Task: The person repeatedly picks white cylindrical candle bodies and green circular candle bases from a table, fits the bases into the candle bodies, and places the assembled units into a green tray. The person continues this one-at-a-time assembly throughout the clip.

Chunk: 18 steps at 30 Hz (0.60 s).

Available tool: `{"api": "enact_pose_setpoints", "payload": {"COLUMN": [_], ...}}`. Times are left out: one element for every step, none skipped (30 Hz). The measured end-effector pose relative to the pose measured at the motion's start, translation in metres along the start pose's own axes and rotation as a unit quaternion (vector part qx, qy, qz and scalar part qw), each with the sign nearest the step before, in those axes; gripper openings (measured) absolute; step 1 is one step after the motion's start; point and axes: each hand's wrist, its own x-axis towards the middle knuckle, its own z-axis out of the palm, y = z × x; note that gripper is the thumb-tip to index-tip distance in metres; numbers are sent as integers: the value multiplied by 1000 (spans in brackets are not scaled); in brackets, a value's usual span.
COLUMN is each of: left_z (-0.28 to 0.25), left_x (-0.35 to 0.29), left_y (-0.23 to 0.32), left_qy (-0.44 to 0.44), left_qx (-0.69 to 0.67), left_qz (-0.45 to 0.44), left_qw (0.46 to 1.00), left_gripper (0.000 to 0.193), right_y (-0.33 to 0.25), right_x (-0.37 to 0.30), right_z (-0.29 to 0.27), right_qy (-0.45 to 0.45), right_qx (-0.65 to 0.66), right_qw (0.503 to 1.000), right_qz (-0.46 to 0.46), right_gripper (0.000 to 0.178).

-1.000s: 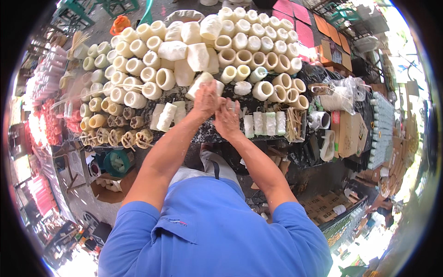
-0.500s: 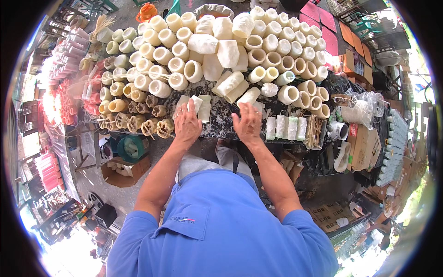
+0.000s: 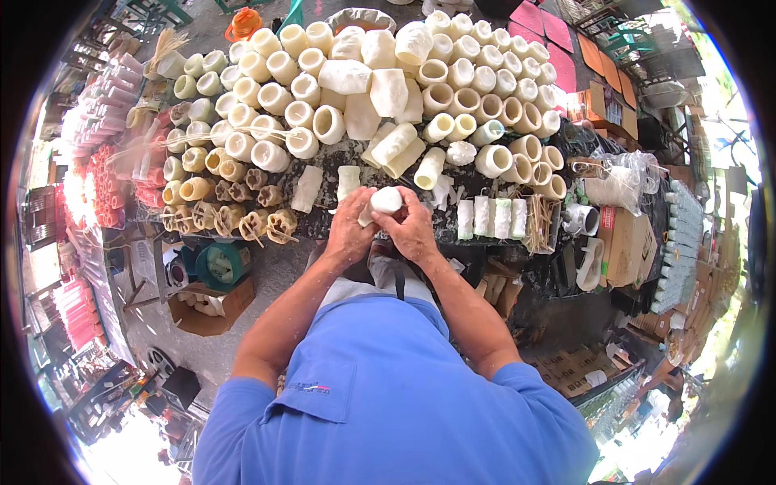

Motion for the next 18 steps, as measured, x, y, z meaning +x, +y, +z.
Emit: {"api": "enact_pose_setpoints", "payload": {"left_z": [7, 15, 21, 23, 24, 23, 22, 19, 17, 14, 12, 10, 10, 11, 13, 16, 19, 22], "left_x": [-2, -3, -6, -5, -7, -9, -10, -13, -16, -21, -26, -33, -38, -43, -46, -51, -52, -52], "left_y": [-2, -4, -7, -13, -16, -20, -22, -23, -24, -24, -25, -26, -28, -30, -33, -36, -39, -42], "left_qy": [-9, -26, -41, -84, -97, -115, -138, -126, -127, -128, -120, -122, -136, -140, -148, -125, -100, -80], "left_qx": [-52, -105, -161, -261, -300, -332, -351, -151, -164, -177, -201, -264, -294, -335, -375, -400, -387, -381], "left_qz": [-54, -120, -177, -206, -203, -222, -265, -166, -157, -150, -125, -107, -110, -93, -97, -87, -99, -112], "left_qw": [997, 987, 970, 939, 927, 910, 887, 966, 966, 964, 964, 951, 940, 927, 910, 904, 911, 914], "left_gripper": [75, 76, 77, 76, 76, 76, 76, 76, 76, 75, 75, 66, 63, 60, 57, 51, 50, 48], "right_y": [3, 9, 15, 22, 30, 37, 43, 48, 51, 53, 55, 55, 56, 56, 56, 56, 56, 55], "right_x": [-4, -7, -10, -12, -13, -14, -14, -14, -15, -17, -16, -15, -14, -13, -10, -8, -5, -4], "right_z": [-3, -5, -5, -4, -2, -1, -1, -5, -12, -19, -25, -29, -30, -29, -25, -16, -8, 2], "right_qy": [29, 47, 73, 76, 70, 72, 69, 76, 76, 63, 43, -5, -25, -59, -58, -71, -83, -44], "right_qx": [-50, -90, -126, -146, -120, -93, -65, 14, 94, 181, 219, 280, 326, 354, 365, 380, 360, 322], "right_qw": [998, 995, 989, 986, 990, 993, 995, 996, 988, 970, 965, 945, 920, 900, 882, 859, 865, 883], "right_qz": [4, -21, -38, -27, -22, -9, 40, 47, 95, 146, 135, 166, 217, 246, 292, 335, 339, 339], "right_gripper": [55, 54, 53, 51, 49, 47, 45, 43, 41, 40, 33, 35, 38, 40, 42, 44, 45, 46]}}
